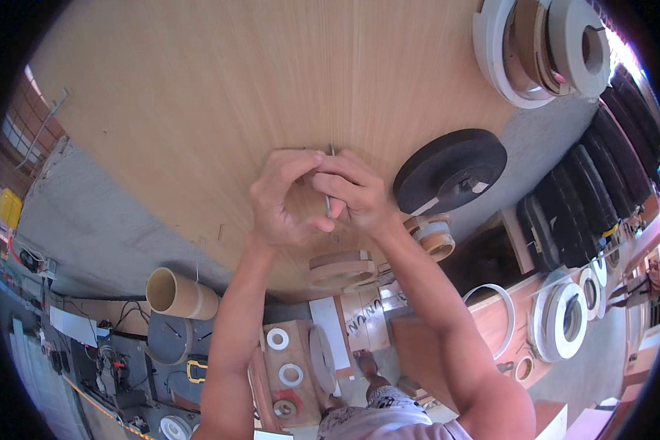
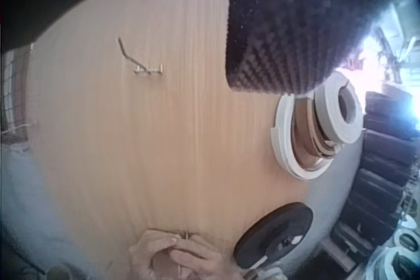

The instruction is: The person assembles speaker components on a wooden board using a hammer and nails. They secure circular wooden and plastic rings and a black circular base to the board, then attach metal hooks to hold the rings in place.

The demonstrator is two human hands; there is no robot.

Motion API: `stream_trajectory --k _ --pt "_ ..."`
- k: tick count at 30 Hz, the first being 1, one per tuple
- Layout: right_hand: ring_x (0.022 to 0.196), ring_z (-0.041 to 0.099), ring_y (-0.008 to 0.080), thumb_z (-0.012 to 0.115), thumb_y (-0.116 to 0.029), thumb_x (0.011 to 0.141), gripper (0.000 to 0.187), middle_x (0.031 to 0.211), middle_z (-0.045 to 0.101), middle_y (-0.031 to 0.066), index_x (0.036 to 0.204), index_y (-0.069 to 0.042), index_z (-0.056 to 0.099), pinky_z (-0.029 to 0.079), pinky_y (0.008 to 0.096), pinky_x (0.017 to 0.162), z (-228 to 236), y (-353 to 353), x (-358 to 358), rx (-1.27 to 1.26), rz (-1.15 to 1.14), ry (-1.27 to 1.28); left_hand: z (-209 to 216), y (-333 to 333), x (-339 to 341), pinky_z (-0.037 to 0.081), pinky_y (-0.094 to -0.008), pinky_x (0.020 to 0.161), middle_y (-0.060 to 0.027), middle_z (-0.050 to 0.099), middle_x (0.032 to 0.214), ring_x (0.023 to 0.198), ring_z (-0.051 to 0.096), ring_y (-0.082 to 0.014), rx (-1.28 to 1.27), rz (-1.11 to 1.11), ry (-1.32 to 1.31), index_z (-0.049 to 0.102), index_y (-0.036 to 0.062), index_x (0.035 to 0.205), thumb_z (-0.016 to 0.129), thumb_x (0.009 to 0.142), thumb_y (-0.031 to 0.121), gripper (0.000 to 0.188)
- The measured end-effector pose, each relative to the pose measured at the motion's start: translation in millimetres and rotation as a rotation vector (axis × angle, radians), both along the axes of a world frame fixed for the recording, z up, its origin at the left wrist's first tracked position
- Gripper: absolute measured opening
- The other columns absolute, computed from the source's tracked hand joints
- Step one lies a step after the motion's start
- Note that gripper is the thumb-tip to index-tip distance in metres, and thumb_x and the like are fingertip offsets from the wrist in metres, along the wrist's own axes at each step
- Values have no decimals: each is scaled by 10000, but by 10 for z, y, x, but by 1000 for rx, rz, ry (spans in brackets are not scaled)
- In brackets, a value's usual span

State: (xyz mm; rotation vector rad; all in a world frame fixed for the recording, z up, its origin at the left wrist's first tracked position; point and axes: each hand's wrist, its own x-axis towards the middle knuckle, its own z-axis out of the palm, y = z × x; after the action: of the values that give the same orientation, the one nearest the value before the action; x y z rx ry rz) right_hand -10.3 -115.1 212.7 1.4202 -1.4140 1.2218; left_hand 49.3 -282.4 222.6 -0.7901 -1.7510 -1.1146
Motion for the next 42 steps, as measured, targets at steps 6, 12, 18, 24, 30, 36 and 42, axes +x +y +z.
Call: stream_trajectory --k 6,12,18,24,30,36,42 --pt "748 622 237 757 -344 810 293 1073 744 74 927 -81 708 414 367 657 -79 -158 25 -103 -123 -1 -75 101 -85 579 -376 793 -125 734 1078 963 691 -268 70 72 114 719 7 1208 810 760 802 917" --pt "740 630 228 728 -369 861 270 994 735 47 912 -106 700 403 361 687 -89 -277 110 -217 -169 -62 -130 125 -97 567 -376 855 -127 709 1127 1017 690 -252 84 82 76 691 -6 1237 749 792 839 957" --pt "740 649 210 745 -291 915 191 945 717 50 902 -110 686 393 354 720 -26 -385 290 -298 -178 -207 -143 143 -59 559 -364 875 -127 696 1138 1029 692 -235 128 114 28 682 -11 1250 717 849 822 925" --pt "766 684 310 697 -110 963 52 900 695 79 935 -73 675 485 398 714 121 -333 488 -269 -181 -369 -183 211 -28 557 -373 882 -124 715 1135 1018 690 -231 270 50 -40 699 -17 1222 755 927 671 750" --pt "793 697 352 704 -111 964 49 923 709 116 959 -62 697 532 425 711 269 -388 646 -297 -182 -510 -266 89 -72 553 -391 917 -140 709 1179 1058 685 -234 311 -23 -41 699 -13 1252 655 1044 517 571" --pt "1038 677 365 715 -148 985 158 1157 695 143 1122 -70 728 529 465 877 130 -35 801 -392 -397 -285 -54 253 -34 545 -386 957 -133 727 1201 1126 682 -257 100 127 -51 704 4 1286 670 1053 254 343" --pt "1042 662 356 816 -73 804 214 1165 686 146 1016 -82 791 520 475 918 -981 1662 2740 113 -717 -569 205 276 256 545 -359 923 -96 762 1208 1068 688 -250 -260 421 45 777 43 1182 753 997 92 192"
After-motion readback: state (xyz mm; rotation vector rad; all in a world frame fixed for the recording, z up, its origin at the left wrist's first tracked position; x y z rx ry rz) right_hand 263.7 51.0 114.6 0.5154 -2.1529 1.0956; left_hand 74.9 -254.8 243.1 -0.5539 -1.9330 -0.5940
